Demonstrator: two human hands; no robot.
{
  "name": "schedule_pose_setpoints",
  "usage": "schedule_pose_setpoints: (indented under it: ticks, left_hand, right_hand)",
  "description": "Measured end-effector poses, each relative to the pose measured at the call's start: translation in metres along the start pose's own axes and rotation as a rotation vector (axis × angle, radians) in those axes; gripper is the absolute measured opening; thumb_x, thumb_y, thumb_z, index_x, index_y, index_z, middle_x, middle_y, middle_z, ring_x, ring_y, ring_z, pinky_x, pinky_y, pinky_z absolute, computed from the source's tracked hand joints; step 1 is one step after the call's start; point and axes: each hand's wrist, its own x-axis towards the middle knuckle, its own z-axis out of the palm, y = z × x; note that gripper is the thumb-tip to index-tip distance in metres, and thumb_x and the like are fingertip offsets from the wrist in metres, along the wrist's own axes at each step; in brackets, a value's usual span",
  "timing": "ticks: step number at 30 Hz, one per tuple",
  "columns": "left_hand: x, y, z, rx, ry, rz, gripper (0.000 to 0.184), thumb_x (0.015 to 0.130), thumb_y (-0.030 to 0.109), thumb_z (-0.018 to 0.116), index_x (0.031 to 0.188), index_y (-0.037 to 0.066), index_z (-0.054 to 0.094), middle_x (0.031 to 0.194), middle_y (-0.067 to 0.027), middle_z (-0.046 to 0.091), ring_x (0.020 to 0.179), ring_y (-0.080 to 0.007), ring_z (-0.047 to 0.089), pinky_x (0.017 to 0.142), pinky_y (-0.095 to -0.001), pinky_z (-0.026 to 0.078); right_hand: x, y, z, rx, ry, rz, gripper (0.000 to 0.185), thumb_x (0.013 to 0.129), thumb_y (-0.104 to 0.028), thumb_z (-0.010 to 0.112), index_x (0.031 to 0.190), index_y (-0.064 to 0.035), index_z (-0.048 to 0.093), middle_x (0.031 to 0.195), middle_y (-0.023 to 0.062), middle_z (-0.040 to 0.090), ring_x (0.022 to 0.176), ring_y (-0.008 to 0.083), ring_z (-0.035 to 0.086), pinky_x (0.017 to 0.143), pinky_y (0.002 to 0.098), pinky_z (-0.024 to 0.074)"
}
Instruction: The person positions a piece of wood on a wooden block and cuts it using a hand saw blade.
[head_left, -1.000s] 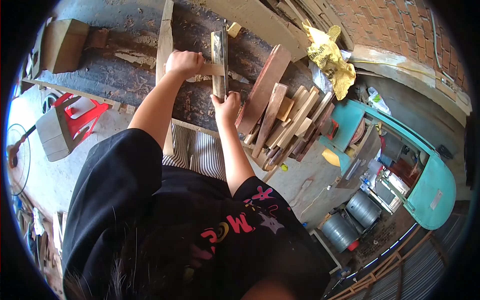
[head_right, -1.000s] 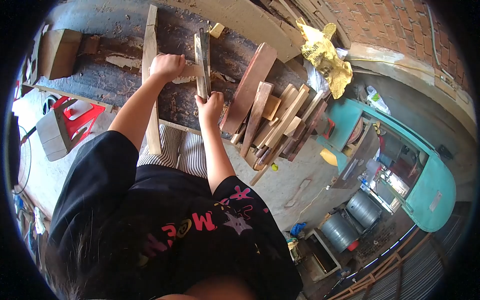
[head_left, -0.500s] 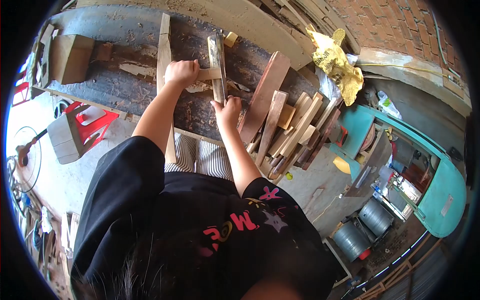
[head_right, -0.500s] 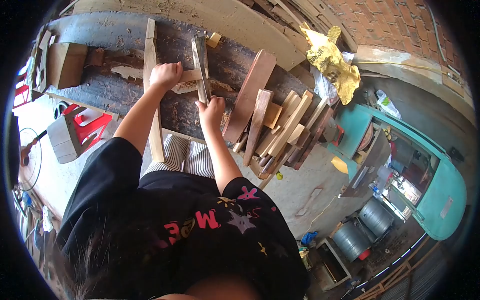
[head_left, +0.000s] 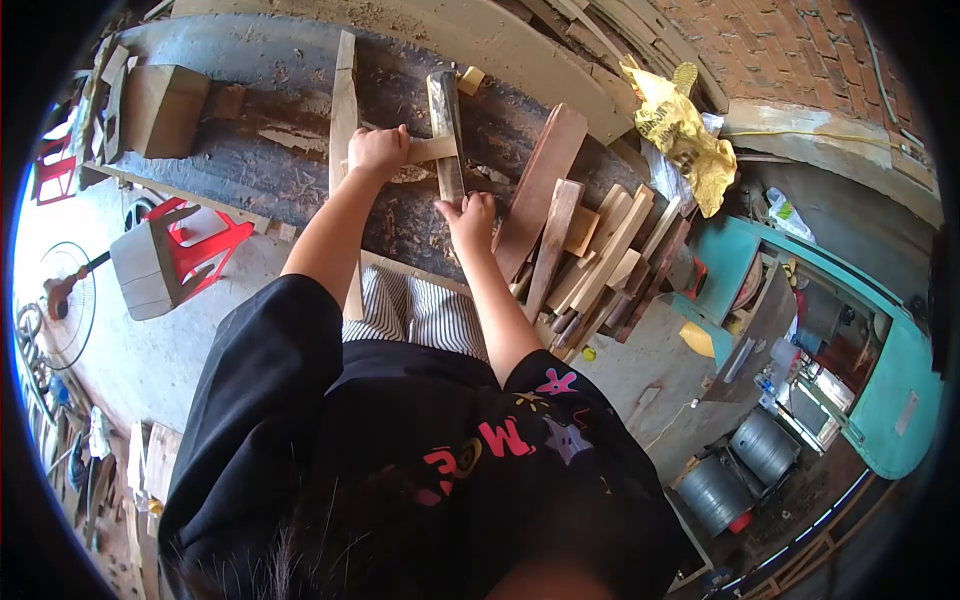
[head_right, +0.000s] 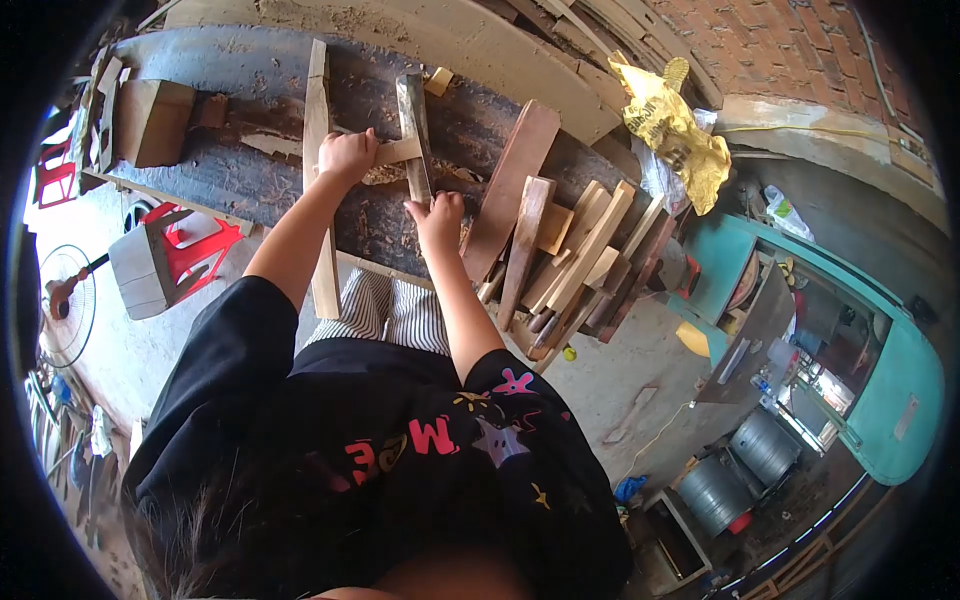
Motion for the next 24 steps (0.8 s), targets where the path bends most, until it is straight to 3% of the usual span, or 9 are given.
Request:
schedule_pose_setpoints:
  ticks: [2, 3, 6, 9, 17, 24]
  left_hand:
    - [-0.001, -0.001, 0.000, 0.000, 0.005, 0.004, 0.053, 0.092, 0.035, 0.033, 0.060, 0.007, 0.065, 0.064, -0.0153, 0.064, 0.065, -0.0327, 0.062, 0.076, -0.0417, 0.044]
    - [-0.001, -0.001, 0.000, -0.004, 0.022, 0.012, 0.053, 0.092, 0.035, 0.033, 0.060, 0.007, 0.065, 0.064, -0.0151, 0.064, 0.065, -0.0325, 0.063, 0.077, -0.0416, 0.044]
    - [-0.001, 0.001, -0.002, -0.008, 0.019, 0.000, 0.052, 0.092, 0.034, 0.034, 0.060, 0.006, 0.065, 0.064, -0.0160, 0.064, 0.065, -0.0331, 0.063, 0.076, -0.0423, 0.047]
    - [-0.001, 0.003, -0.007, -0.010, -0.021, -0.011, 0.052, 0.092, 0.034, 0.034, 0.061, 0.006, 0.065, 0.065, -0.0165, 0.064, 0.065, -0.0332, 0.063, 0.075, -0.0424, 0.048]
    - [0.000, 0.003, -0.005, -0.011, -0.013, -0.020, 0.051, 0.090, 0.034, 0.035, 0.058, 0.007, 0.065, 0.061, -0.0147, 0.063, 0.061, -0.0318, 0.063, 0.073, -0.0410, 0.047]
    - [0.000, 0.001, -0.007, 0.007, -0.064, 0.017, 0.053, 0.092, 0.036, 0.035, 0.059, 0.007, 0.063, 0.061, -0.0149, 0.063, 0.062, -0.0321, 0.063, 0.071, -0.0418, 0.049]
  right_hand:
    - [-0.008, 0.008, 0.001, -0.194, 0.171, -0.245, 0.044, 0.082, -0.037, 0.065, 0.076, 0.0054, 0.055, 0.087, 0.0207, 0.052, 0.082, 0.0368, 0.052, 0.076, 0.0422, 0.0440]
    - [-0.013, 0.002, -0.009, -0.211, 0.106, -0.197, 0.046, 0.089, -0.040, 0.054, 0.076, 0.0041, 0.056, 0.090, 0.0199, 0.052, 0.081, 0.0362, 0.054, 0.073, 0.0421, 0.0453]
    - [-0.018, -0.010, -0.028, -0.140, -0.206, -0.009, 0.043, 0.093, -0.037, 0.046, 0.076, 0.0017, 0.056, 0.078, 0.0216, 0.060, 0.073, 0.0381, 0.059, 0.066, 0.0478, 0.0464]
    - [-0.024, -0.030, -0.036, -0.132, -0.354, 0.069, 0.038, 0.095, -0.033, 0.042, 0.081, 0.0004, 0.055, 0.065, 0.0219, 0.060, 0.066, 0.0401, 0.060, 0.060, 0.0493, 0.0474]
    - [-0.039, -0.056, -0.062, -0.263, -0.466, 0.129, 0.019, 0.095, -0.020, 0.039, 0.095, -0.0020, 0.044, 0.070, 0.0251, 0.060, 0.069, 0.0427, 0.060, 0.059, 0.0509, 0.0472]
    - [-0.032, -0.066, -0.056, -0.257, -0.478, 0.170, 0.013, 0.092, -0.014, 0.042, 0.096, -0.0029, 0.048, 0.072, 0.0250, 0.061, 0.072, 0.0417, 0.062, 0.061, 0.0501, 0.0491]
